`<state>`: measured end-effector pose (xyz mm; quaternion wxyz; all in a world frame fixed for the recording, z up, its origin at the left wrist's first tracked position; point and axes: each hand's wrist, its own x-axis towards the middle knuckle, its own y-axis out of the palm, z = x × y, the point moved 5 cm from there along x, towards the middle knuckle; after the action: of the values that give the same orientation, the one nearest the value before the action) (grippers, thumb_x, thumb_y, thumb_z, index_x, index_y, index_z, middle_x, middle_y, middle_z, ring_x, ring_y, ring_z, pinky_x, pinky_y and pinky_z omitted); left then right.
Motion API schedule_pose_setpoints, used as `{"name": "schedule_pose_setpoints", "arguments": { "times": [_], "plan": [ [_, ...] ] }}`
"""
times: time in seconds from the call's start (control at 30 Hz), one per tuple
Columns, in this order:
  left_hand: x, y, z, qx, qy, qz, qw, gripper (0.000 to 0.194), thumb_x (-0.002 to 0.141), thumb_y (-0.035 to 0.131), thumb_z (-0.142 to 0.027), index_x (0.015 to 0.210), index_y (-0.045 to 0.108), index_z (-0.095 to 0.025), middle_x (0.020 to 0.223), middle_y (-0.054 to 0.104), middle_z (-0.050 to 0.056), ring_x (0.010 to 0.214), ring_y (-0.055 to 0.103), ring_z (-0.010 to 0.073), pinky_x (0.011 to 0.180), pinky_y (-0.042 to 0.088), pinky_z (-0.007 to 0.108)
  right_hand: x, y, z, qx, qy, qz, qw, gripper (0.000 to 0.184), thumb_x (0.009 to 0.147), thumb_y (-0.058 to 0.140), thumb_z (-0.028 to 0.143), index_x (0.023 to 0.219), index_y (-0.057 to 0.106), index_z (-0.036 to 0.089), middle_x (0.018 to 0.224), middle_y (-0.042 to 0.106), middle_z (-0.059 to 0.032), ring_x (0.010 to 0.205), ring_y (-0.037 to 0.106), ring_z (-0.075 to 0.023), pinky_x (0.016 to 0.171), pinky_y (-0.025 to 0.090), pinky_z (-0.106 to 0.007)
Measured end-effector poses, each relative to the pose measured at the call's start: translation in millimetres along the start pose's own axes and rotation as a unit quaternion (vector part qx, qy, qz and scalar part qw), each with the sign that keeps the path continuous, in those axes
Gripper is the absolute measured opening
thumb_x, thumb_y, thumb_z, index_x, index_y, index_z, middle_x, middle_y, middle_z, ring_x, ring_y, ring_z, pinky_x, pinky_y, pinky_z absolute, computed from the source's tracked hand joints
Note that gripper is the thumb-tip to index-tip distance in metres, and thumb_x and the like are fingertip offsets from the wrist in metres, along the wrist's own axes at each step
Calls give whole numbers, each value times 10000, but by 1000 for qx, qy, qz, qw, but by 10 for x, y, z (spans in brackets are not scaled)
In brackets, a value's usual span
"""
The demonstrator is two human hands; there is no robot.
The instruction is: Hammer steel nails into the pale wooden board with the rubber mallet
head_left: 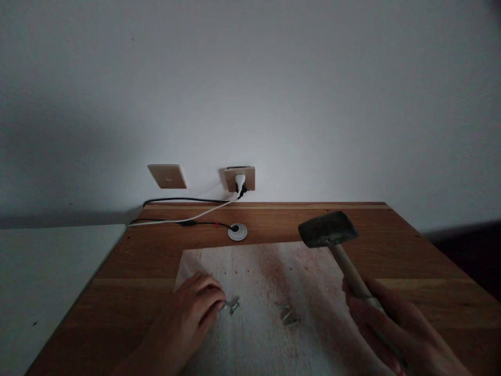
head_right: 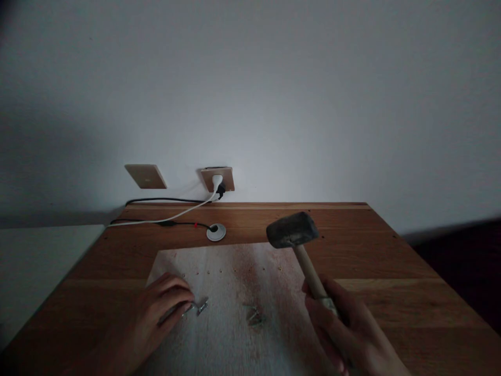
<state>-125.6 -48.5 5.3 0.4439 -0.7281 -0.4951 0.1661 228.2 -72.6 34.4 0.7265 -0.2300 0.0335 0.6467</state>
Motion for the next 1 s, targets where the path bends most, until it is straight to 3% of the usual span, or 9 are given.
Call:
{"name": "schedule_pose_setpoints", "arguments": {
  "times": [0.07, 0.13, 0.23, 0.3, 0.47, 0.7, 0.87, 1.0],
  "plan": [
    [17, -8, 8, -4, -11, 4, 1000, 235, 980, 578, -64, 959, 726, -245, 996, 709, 2, 904, 709, 167, 807, 559, 278, 88, 21, 56, 37, -4, 8, 999, 572, 889, 727, 727, 1107, 649, 204, 477, 461, 97, 415, 384, -86, 452, 354, -224],
    [37, -21, -3, -7, -22, 10, 1000, 222, 1012, 549, -110, 943, 712, -244, 987, 705, 4, 894, 707, 170, 801, 557, 283, 149, 24, 47, 92, 3, 17, 996, 565, 885, 747, 713, 1121, 641, 211, 549, 515, 87, 433, 426, -85, 442, 370, -215],
    [72, -62, -46, -3, -45, 10, 999, 235, 1060, 494, -183, 927, 678, -243, 938, 695, 5, 859, 700, 177, 783, 551, 292, 222, 21, -75, 171, 22, 49, 984, 577, 880, 761, 710, 1191, 624, 243, 674, 566, 78, 424, 476, -82, 392, 400, -208],
    [92, -98, -84, 4, -54, 11, 998, 234, 1074, 474, -217, 936, 661, -243, 919, 691, 7, 845, 696, 181, 778, 547, 297, 265, 7, -160, 196, 18, 68, 978, 550, 900, 754, 693, 1194, 614, 249, 652, 551, 87, 407, 469, -79, 381, 420, -203],
    [84, -164, -108, 38, -47, 13, 998, 145, 1036, 540, -218, 1003, 676, -257, 963, 692, 10, 880, 708, 183, 790, 560, 284, 305, -96, -274, 231, 14, 48, 972, 453, 929, 768, 607, 1164, 629, 245, 648, 544, 84, 407, 446, -66, 361, 389, -171],
    [-58, -142, -72, 69, -19, 10, 997, 225, 961, 569, -135, 1080, 702, -273, 1046, 709, 21, 927, 730, 185, 829, 609, 280, 198, -77, -195, 199, 21, 58, 978, 517, 928, 738, 666, 1197, 616, 241, 629, 537, 79, 452, 459, -95, 413, 439, -209],
    [-78, -96, -109, 57, 13, 30, 998, 406, 980, 614, -133, 1333, 674, -325, 1241, 709, 45, 1086, 732, 198, 944, 626, 311, 99, 31, -41, 189, 22, 33, 981, 557, 879, 769, 701, 1131, 633, 223, 630, 508, 94, 428, 412, -60, 384, 371, -168],
    [-31, -34, -169, 12, 36, 56, 998, 394, 1023, 543, -89, 1317, 683, -311, 1183, 713, 39, 1041, 735, 163, 910, 622, 264, 84, 72, -26, 167, 27, 33, 985, 543, 876, 769, 678, 1138, 648, 218, 632, 489, 99, 423, 413, -60, 378, 372, -161]
  ]
}}
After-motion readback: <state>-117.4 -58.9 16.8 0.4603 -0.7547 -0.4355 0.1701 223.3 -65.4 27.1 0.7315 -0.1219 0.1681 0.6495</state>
